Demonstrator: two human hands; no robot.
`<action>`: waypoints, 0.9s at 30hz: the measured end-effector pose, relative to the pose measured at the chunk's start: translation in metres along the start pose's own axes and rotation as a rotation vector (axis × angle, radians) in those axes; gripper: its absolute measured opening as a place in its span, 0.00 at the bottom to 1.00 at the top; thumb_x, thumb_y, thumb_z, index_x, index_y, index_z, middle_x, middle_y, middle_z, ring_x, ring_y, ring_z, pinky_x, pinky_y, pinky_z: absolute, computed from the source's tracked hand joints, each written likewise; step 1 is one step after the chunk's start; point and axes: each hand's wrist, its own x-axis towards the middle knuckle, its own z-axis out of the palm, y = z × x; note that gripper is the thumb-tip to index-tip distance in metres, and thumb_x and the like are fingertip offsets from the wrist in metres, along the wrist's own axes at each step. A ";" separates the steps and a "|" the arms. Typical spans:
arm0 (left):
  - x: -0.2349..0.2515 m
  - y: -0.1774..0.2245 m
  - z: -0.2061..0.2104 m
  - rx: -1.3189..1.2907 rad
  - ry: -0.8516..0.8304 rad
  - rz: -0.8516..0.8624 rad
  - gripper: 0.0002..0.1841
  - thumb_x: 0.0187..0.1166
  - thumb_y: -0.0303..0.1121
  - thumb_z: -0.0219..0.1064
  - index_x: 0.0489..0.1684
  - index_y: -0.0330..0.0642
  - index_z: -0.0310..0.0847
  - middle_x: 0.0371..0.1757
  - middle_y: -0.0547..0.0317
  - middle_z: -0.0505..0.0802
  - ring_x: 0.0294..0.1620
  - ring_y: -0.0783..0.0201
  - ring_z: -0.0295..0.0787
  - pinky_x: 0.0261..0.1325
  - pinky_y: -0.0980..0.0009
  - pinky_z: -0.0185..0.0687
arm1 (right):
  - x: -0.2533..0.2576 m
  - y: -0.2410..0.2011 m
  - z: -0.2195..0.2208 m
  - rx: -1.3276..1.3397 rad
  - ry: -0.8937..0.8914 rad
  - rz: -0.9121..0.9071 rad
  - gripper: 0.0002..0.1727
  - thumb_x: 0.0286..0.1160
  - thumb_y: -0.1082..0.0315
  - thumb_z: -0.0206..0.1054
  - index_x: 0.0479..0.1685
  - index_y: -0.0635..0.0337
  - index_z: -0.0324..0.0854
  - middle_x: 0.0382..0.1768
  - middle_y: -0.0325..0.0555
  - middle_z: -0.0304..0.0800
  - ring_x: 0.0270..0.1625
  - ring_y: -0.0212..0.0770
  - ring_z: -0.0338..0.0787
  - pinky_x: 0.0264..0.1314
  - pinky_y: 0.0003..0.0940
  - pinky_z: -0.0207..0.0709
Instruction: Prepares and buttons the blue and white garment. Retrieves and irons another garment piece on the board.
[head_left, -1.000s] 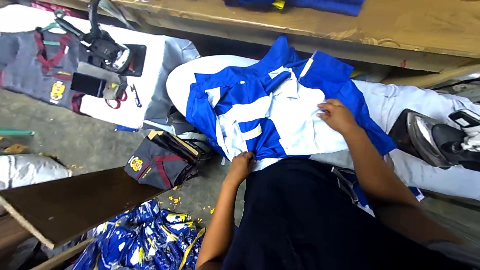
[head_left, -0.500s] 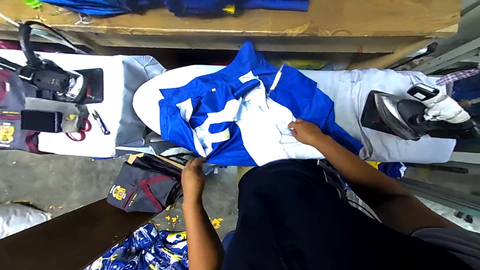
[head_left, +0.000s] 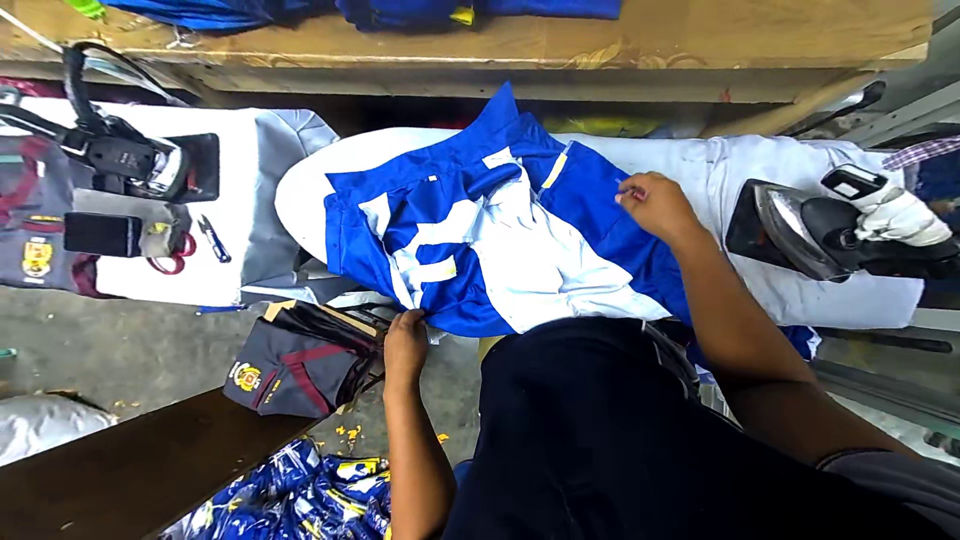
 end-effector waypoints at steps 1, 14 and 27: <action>-0.001 0.000 0.000 -0.004 -0.014 -0.013 0.15 0.85 0.22 0.58 0.63 0.26 0.84 0.64 0.29 0.88 0.70 0.35 0.84 0.76 0.43 0.75 | 0.004 0.000 -0.001 0.018 0.058 0.009 0.18 0.86 0.67 0.64 0.65 0.70 0.83 0.62 0.69 0.85 0.66 0.65 0.85 0.70 0.64 0.73; -0.016 0.026 0.012 -0.075 0.095 0.126 0.14 0.82 0.25 0.64 0.59 0.26 0.86 0.65 0.26 0.86 0.69 0.32 0.83 0.73 0.41 0.76 | 0.065 0.004 0.022 -0.039 0.054 0.174 0.19 0.85 0.64 0.65 0.66 0.69 0.81 0.61 0.71 0.86 0.67 0.70 0.85 0.67 0.71 0.72; 0.004 0.088 0.016 -0.416 0.037 0.297 0.13 0.84 0.26 0.62 0.58 0.26 0.85 0.62 0.34 0.88 0.61 0.48 0.87 0.64 0.54 0.84 | 0.047 0.026 0.002 0.094 0.242 0.211 0.20 0.81 0.66 0.67 0.67 0.70 0.81 0.65 0.71 0.81 0.67 0.65 0.83 0.69 0.63 0.73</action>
